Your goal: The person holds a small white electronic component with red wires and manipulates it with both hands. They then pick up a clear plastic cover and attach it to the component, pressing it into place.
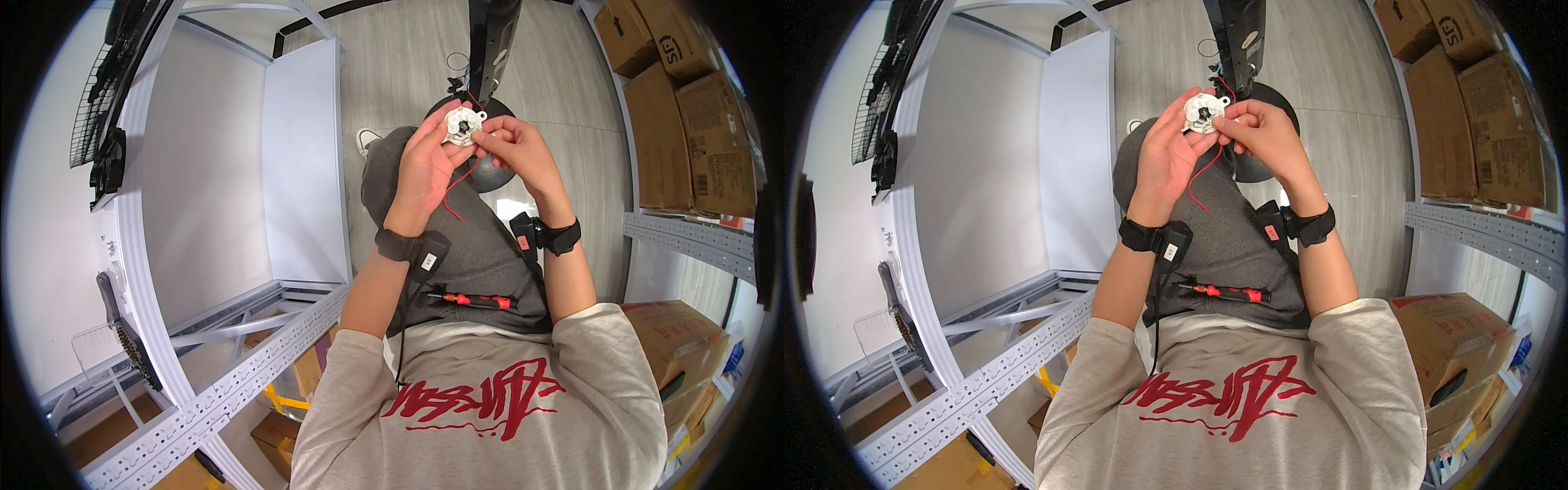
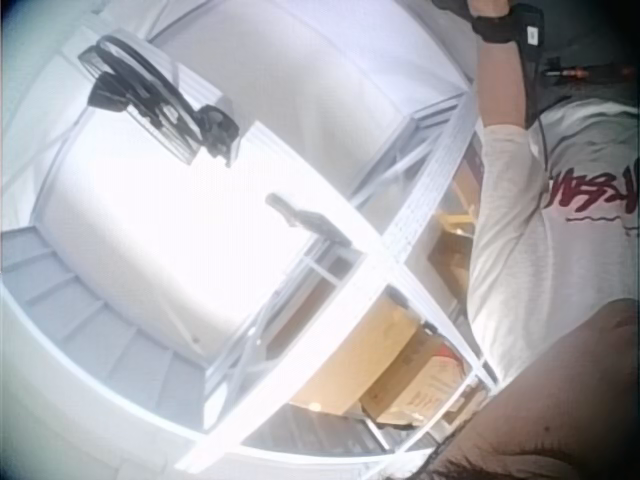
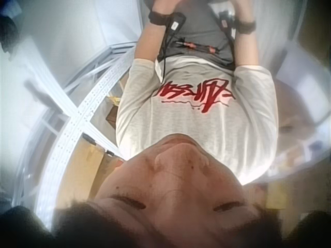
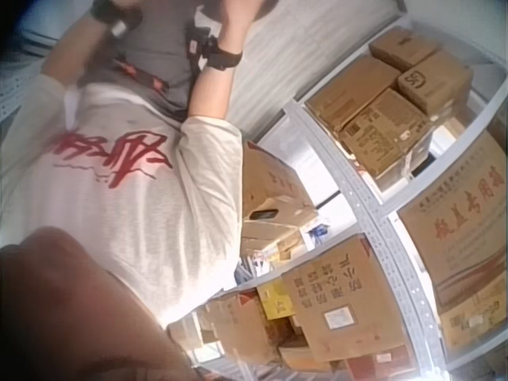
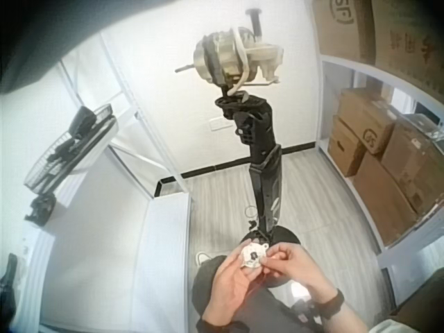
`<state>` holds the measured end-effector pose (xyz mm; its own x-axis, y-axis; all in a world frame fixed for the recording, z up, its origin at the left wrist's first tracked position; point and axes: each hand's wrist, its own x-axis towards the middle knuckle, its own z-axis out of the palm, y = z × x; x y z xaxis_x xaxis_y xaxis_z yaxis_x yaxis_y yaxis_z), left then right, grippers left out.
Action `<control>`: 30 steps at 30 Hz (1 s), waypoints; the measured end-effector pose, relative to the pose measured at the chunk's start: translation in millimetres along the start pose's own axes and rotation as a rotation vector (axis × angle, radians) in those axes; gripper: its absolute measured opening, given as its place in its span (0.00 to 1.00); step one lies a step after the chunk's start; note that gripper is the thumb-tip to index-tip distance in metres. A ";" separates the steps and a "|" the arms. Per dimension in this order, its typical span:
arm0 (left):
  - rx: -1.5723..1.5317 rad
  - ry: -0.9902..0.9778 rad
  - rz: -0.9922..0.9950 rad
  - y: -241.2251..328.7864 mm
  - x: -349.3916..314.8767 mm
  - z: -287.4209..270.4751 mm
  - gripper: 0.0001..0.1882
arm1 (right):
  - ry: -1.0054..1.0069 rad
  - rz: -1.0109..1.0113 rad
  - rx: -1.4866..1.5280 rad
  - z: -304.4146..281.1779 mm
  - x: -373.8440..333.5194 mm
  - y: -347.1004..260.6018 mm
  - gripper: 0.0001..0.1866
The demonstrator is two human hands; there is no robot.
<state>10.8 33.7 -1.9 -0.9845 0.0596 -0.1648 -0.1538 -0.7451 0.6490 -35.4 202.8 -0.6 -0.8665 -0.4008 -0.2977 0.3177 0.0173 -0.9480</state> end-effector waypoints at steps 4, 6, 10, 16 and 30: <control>-0.026 -0.012 -0.004 -0.4 0.2 -2.6 0.23 | 0.000 0.001 -0.008 -0.1 0.5 0.2 0.11; -0.023 -0.015 -0.005 -0.3 0.0 -2.7 0.23 | 0.000 -0.001 -0.010 -0.1 0.4 0.0 0.11; -0.003 -0.015 -0.007 0.5 -0.5 -1.1 0.23 | 0.001 -0.004 -0.016 -0.5 0.6 0.5 0.10; 0.015 -0.015 0.002 0.0 -0.5 -1.5 0.23 | -0.001 -0.005 -0.018 0.1 0.9 0.7 0.10; 0.019 -0.015 0.013 -1.7 0.3 -5.0 0.22 | -0.002 -0.001 -0.011 1.6 0.2 -0.3 0.10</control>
<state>11.2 31.7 -6.8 -0.9876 0.0597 -0.1449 -0.1419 -0.7333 0.6649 -35.1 201.3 -0.2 -0.8661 -0.4027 -0.2961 0.3121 0.0270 -0.9497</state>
